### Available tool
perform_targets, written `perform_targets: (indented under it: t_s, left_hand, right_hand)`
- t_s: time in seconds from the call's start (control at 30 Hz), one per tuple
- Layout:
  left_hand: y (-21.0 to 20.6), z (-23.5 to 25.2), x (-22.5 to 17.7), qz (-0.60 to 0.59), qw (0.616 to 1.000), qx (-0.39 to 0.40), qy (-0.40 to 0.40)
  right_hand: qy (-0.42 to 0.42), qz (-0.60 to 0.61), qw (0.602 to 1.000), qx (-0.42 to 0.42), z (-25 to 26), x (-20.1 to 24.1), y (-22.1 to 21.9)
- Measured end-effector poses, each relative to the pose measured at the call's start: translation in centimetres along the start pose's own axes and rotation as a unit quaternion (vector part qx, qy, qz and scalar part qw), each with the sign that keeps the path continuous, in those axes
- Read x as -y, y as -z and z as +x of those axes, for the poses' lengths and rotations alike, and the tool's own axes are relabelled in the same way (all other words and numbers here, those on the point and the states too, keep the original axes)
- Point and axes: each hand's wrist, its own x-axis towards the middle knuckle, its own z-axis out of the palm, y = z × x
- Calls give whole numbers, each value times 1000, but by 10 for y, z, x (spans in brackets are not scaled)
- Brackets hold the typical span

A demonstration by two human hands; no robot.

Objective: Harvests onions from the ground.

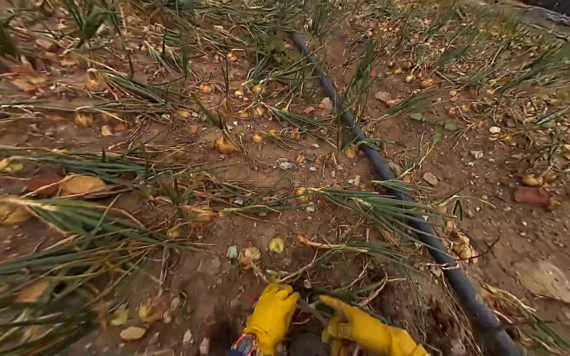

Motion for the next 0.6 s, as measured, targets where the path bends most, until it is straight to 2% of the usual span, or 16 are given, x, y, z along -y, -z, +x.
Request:
perform_targets:
  t_s: [0.03, 0.1, 0.17, 0.27, 0.37, 0.53, 0.6]
  left_hand:
    - [0, -5, -10, -7, 1000, 21, 3]
    - [-4, -11, -22, -21, 999, 36, 17]
    - [-12, -12, -25, -32, 999, -12, 41]
    - [-11, -16, -12, -66, 980, -93, 165]
    - [13, -9, 14, -82, 951, -98, 281]
    - [41, 32, 36, -56, 953, -125, 270]
    - [48, 55, 41, -49, 954, -91, 280]
  right_hand:
    - [-42, -17, 999, 11, -4, 1, 5]
    - [-68, -70, 995, 14, -9, 5, 13]
    - [-58, -138, 988, -44, -15, 15, 21]
    - [-48, -247, 953, -166, -24, 32, 30]
    - [-56, -350, 907, -227, -15, 55, 38]
    - [-61, -466, 852, -231, 30, 81, 29]
    - [-64, -493, 839, -221, 42, 95, 25]
